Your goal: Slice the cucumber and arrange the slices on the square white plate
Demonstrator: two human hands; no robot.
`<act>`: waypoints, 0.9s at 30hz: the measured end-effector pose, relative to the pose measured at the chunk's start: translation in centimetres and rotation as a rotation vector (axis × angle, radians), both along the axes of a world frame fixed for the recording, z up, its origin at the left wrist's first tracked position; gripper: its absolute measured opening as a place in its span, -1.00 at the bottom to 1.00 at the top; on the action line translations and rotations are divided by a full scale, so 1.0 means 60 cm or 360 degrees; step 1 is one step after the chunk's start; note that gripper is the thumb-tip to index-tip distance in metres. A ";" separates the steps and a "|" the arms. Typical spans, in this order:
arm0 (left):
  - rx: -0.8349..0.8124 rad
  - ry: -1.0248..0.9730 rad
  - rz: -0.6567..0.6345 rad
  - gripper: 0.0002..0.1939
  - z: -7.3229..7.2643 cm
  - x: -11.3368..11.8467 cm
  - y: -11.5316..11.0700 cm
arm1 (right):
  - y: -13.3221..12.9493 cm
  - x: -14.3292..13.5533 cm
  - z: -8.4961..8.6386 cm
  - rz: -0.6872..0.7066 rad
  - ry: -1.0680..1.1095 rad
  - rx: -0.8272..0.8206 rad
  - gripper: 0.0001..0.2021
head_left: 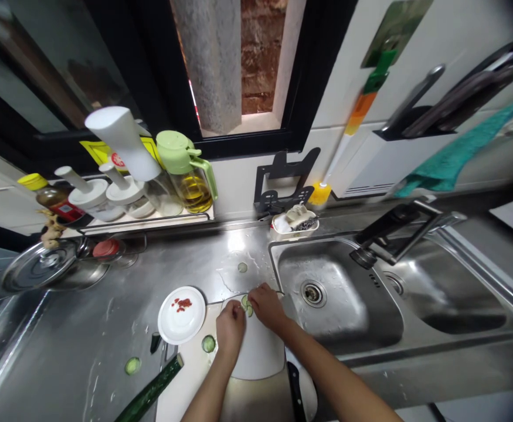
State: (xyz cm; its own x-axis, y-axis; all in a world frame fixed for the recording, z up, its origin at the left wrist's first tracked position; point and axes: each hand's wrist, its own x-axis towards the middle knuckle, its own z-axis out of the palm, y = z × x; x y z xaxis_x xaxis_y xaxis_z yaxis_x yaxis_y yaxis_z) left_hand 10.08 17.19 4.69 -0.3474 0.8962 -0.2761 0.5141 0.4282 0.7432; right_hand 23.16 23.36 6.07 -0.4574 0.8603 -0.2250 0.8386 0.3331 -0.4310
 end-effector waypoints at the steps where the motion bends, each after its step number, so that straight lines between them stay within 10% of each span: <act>1: 0.0020 0.0007 -0.0007 -0.80 -0.002 0.001 0.000 | 0.000 0.000 0.000 0.0004 -0.0009 0.0003 -0.84; 27: 0.0169 0.0200 -0.0190 -0.79 -0.009 -0.002 -0.001 | -0.018 0.013 -0.003 0.0050 -0.0031 0.0193 -0.82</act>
State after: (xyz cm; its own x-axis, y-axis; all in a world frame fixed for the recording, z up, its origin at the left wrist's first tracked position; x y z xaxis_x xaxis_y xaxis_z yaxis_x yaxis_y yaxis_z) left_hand 9.99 17.14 4.15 -0.2630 0.9547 -0.1389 0.6482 0.2815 0.7076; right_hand 23.93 22.26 5.91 -0.4812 0.8670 -0.1295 0.8347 0.4080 -0.3698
